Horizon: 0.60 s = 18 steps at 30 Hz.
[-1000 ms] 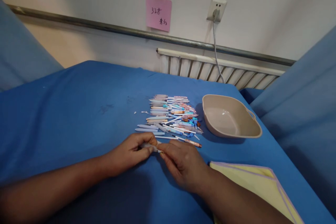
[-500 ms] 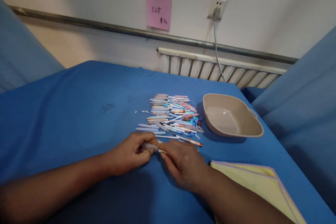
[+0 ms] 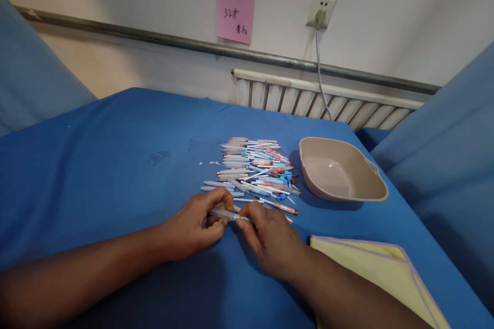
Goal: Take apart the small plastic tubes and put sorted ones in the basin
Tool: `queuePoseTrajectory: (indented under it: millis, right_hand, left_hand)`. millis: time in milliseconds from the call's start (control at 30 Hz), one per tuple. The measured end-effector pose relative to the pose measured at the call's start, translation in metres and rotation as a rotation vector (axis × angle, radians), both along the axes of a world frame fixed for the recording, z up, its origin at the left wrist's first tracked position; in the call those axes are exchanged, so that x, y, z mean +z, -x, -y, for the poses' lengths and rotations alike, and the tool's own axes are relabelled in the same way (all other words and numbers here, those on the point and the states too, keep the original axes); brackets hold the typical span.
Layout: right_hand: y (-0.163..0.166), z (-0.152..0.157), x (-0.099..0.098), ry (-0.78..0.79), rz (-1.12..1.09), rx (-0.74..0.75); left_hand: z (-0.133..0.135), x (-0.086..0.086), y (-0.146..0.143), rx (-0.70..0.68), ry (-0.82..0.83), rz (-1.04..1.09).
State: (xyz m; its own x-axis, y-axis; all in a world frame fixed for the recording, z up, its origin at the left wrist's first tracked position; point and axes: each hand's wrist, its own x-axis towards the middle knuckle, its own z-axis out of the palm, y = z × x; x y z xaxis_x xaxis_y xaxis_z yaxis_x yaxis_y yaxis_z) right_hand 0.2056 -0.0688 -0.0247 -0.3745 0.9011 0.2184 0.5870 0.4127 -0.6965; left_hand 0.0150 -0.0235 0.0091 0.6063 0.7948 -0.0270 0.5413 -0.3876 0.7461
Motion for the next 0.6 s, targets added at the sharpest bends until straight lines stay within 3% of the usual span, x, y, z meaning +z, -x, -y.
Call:
queuePoseTrajectory:
  millis: [367, 467, 600]
  right_hand:
    - [0.006, -0.006, 0.0019, 0.527, -0.482, 0.054]
    - [0.0067, -0.0046, 0.0009, 0.345, -0.437, -0.003]
    - [0.0059, -0.0041, 0.0021, 0.091, -0.204, -0.06]
  left_hand:
    - [0.0021, 0.0003, 0.0012, -0.081, -0.106, -0.035]
    - [0.0002, 0.0012, 0.0002, -0.048, -0.069, -0.027]
    - [-0.0024, -0.0008, -0.0011, -0.026, -0.033, 0.0]
